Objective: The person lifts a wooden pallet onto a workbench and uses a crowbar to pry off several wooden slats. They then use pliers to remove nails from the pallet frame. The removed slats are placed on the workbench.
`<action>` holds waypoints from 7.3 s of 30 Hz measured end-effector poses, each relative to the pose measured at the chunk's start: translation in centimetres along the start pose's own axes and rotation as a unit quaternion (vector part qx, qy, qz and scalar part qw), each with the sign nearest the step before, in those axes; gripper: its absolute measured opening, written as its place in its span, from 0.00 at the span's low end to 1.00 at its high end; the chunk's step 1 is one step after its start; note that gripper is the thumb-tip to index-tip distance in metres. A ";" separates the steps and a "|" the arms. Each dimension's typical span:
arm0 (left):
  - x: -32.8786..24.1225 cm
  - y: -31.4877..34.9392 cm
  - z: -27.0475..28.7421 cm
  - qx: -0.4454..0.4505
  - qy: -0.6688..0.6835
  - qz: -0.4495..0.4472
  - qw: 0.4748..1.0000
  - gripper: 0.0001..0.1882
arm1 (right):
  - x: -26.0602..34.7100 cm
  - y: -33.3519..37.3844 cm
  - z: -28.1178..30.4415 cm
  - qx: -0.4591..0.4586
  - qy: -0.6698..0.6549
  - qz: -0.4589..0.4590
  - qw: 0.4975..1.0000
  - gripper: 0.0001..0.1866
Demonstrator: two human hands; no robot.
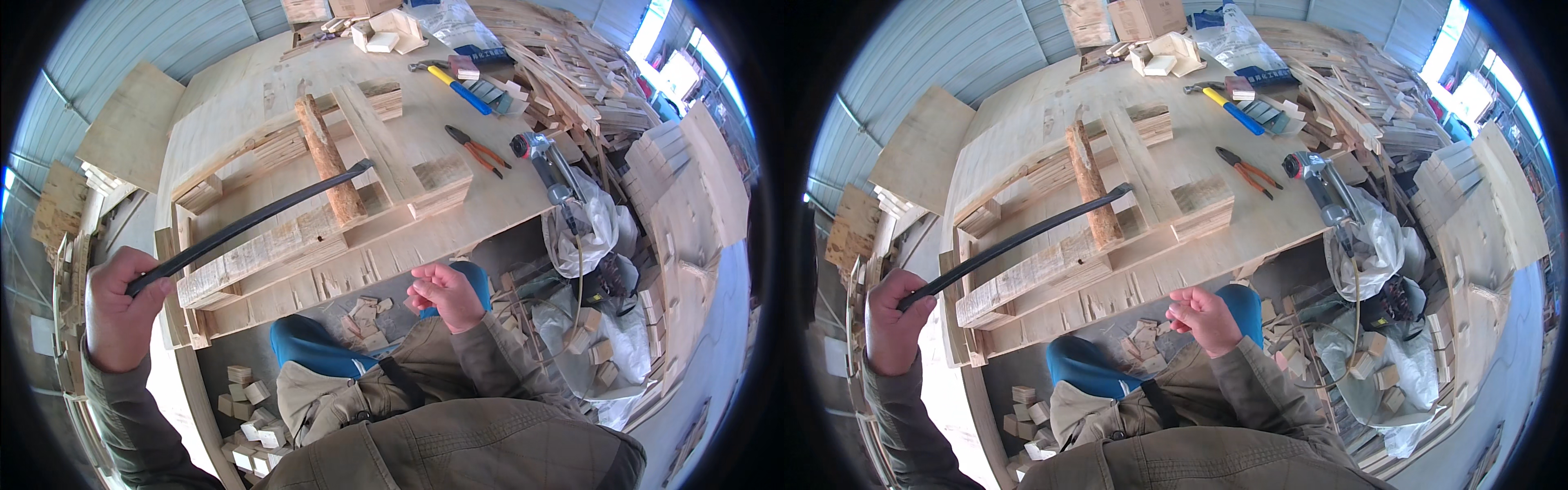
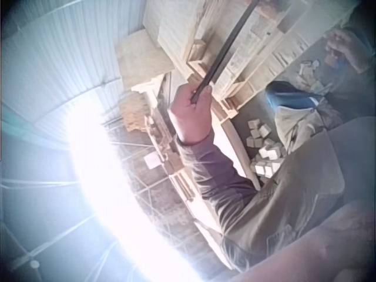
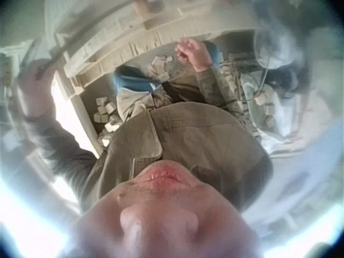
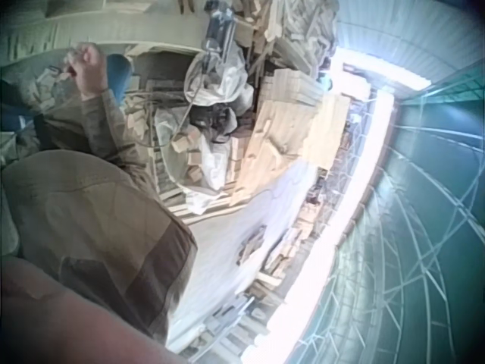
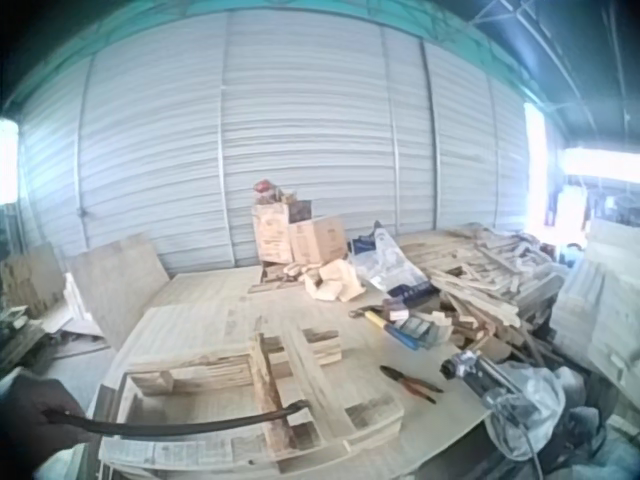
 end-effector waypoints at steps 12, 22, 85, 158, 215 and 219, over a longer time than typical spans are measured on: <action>-3.3 -1.7 1.0 0.017 -0.055 -0.015 0.998 0.05 | -0.6 -0.5 1.8 -0.008 -0.026 -0.007 1.000 0.17; 1.6 -1.2 -4.1 0.059 0.022 0.090 0.994 0.04 | 6.6 0.3 -0.4 -0.059 0.347 0.353 0.867 0.21; 8.3 -17.8 -7.1 -0.045 0.035 -0.014 0.998 0.05 | 14.9 -13.9 -9.7 -0.149 0.592 0.415 0.675 0.13; 9.2 -4.1 -1.1 -0.211 0.102 0.025 0.972 0.05 | 15.5 -16.2 -10.7 -0.152 0.621 0.249 0.727 0.20; 17.1 9.9 -10.9 -0.169 0.204 0.221 0.939 0.05 | 14.9 -16.8 -11.9 -0.126 0.652 0.203 0.720 0.23; 17.0 10.0 -11.0 -0.176 0.206 0.219 0.937 0.05 | 15.5 -16.3 -10.5 -0.117 0.617 0.227 0.745 0.27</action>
Point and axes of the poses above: each hand's wrist, its own y-axis away from the middle knuckle, its own z-axis out of the back of the hand, x = y × z, the point moved 6 cm from there along -y, towards the middle knuckle, and after that the axes turned 13 degrees about -y, right-handed, at the moved point
